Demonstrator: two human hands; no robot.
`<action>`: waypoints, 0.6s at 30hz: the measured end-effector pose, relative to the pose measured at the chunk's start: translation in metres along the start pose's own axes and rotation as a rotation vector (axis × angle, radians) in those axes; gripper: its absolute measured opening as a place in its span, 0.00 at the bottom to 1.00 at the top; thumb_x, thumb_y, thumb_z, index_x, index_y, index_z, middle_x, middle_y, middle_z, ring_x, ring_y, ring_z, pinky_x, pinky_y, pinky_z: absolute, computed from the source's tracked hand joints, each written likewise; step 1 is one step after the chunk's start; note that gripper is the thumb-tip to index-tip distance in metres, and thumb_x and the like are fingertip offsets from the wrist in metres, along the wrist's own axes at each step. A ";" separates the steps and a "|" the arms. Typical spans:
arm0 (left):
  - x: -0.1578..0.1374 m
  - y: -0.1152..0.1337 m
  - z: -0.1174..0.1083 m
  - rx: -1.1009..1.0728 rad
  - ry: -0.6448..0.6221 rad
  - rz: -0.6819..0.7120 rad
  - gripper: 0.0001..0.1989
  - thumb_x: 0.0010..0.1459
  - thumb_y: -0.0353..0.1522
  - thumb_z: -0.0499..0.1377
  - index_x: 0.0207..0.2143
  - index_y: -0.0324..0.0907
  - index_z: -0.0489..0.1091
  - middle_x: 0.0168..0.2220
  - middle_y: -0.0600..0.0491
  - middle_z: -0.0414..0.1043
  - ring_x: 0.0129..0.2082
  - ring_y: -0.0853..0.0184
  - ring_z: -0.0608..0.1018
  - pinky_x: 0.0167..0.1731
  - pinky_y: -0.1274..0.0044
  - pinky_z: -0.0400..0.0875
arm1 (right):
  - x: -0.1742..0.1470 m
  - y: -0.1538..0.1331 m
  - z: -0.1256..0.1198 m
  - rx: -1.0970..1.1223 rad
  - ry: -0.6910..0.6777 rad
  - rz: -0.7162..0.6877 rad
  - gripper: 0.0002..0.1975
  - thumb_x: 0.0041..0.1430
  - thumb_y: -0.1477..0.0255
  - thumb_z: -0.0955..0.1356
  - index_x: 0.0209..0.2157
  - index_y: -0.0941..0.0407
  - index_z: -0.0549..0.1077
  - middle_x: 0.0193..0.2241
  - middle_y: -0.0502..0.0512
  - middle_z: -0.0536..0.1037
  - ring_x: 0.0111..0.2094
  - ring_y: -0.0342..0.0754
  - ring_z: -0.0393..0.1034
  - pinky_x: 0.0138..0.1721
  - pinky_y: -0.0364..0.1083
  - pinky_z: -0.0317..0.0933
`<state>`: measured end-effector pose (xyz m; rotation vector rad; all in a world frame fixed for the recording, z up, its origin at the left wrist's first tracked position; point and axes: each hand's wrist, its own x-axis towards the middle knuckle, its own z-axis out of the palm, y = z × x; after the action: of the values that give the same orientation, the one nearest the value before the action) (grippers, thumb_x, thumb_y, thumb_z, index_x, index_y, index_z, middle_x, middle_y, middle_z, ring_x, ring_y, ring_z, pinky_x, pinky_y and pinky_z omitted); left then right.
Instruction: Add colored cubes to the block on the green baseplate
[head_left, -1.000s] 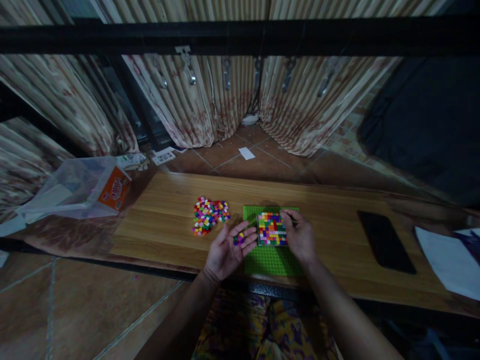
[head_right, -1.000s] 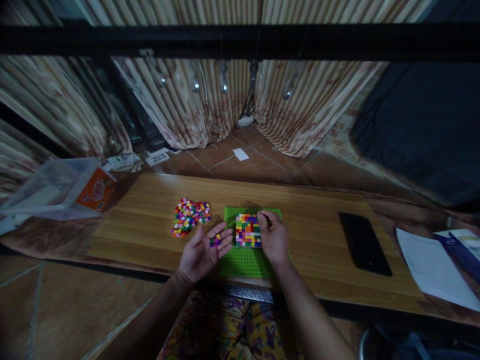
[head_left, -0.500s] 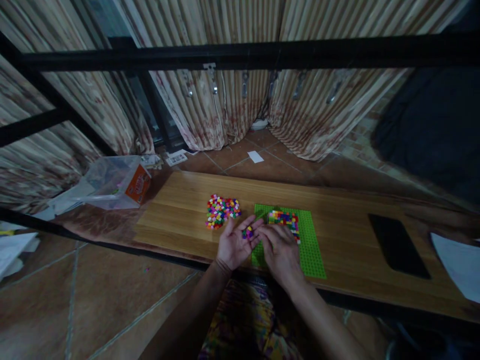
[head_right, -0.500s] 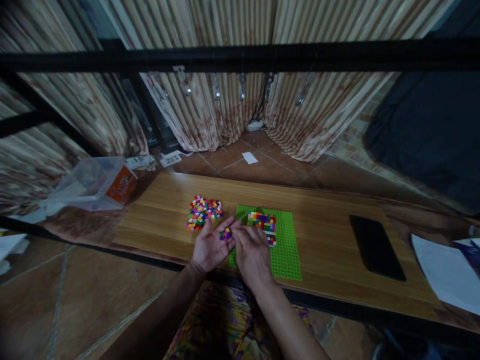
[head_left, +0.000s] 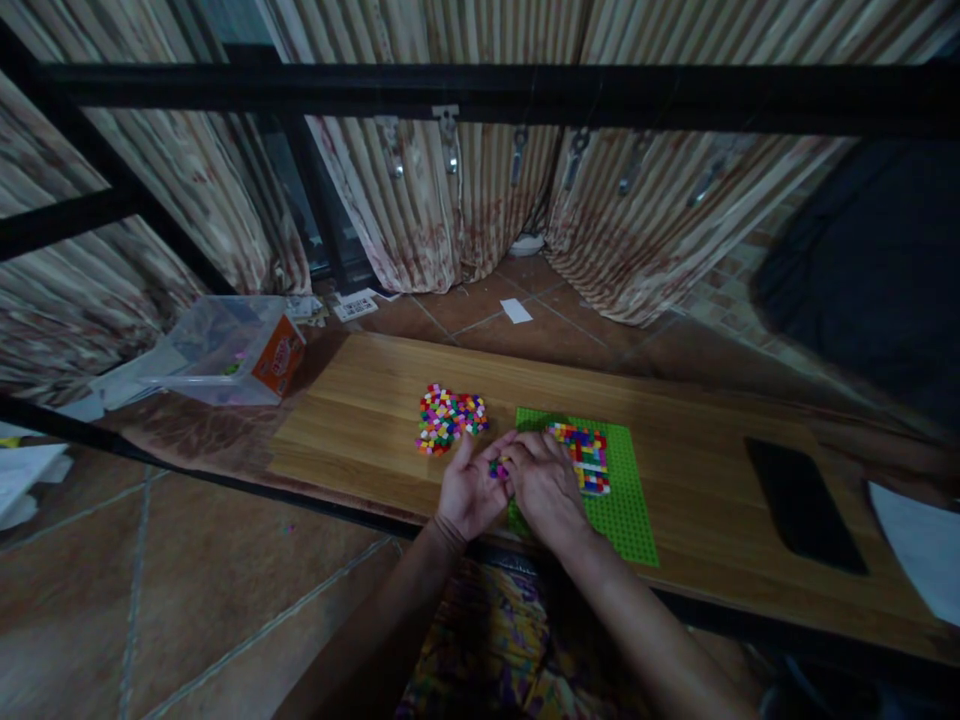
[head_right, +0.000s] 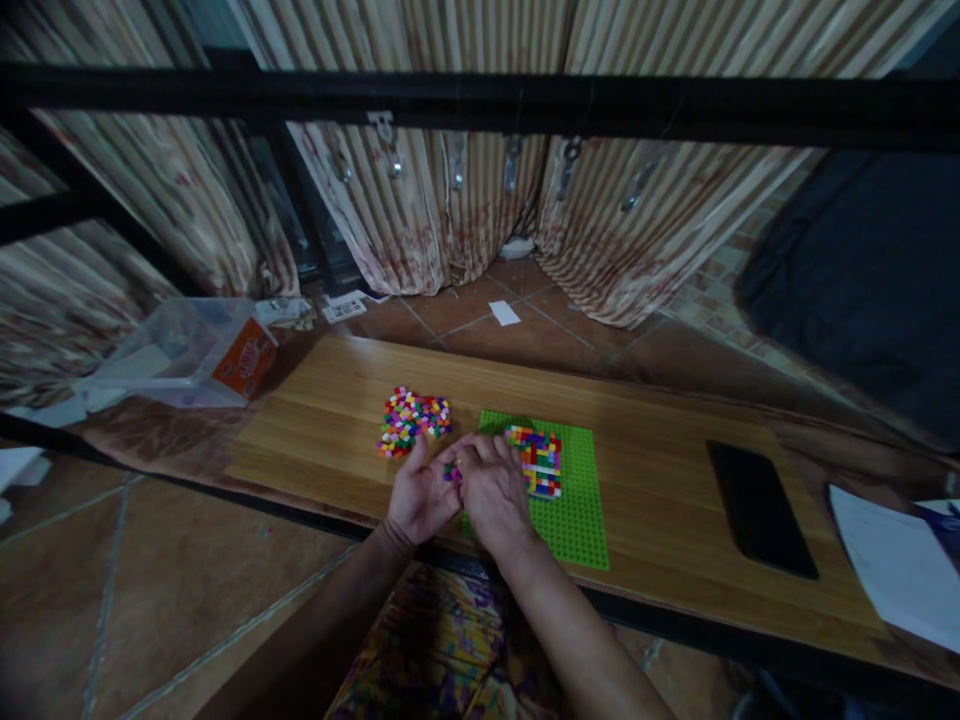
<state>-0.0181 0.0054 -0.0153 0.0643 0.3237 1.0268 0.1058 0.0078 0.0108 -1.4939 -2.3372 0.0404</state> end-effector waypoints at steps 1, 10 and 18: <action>0.000 0.000 0.000 -0.005 0.003 0.000 0.31 0.62 0.48 0.43 0.55 0.33 0.64 0.42 0.44 0.74 0.37 0.66 0.77 0.44 0.74 0.68 | 0.001 0.000 0.001 0.013 0.008 -0.001 0.08 0.62 0.74 0.62 0.36 0.54 0.73 0.37 0.56 0.74 0.40 0.52 0.62 0.42 0.51 0.56; 0.000 0.001 0.001 -0.011 0.002 0.004 0.31 0.61 0.47 0.46 0.54 0.30 0.63 0.46 0.40 0.72 0.45 0.63 0.76 0.48 0.75 0.66 | -0.016 0.000 -0.027 0.496 0.125 0.240 0.10 0.63 0.70 0.61 0.39 0.54 0.72 0.36 0.53 0.78 0.36 0.48 0.72 0.40 0.47 0.64; 0.000 0.000 0.003 0.059 0.050 0.006 0.32 0.61 0.48 0.46 0.56 0.30 0.61 0.56 0.37 0.64 0.57 0.57 0.67 0.56 0.70 0.60 | -0.055 0.054 -0.038 0.726 0.361 0.576 0.12 0.57 0.64 0.66 0.37 0.55 0.76 0.36 0.56 0.78 0.37 0.49 0.73 0.38 0.47 0.66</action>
<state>-0.0171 0.0062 -0.0121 0.0928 0.3990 1.0264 0.1859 -0.0236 0.0188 -1.5411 -1.3278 0.6327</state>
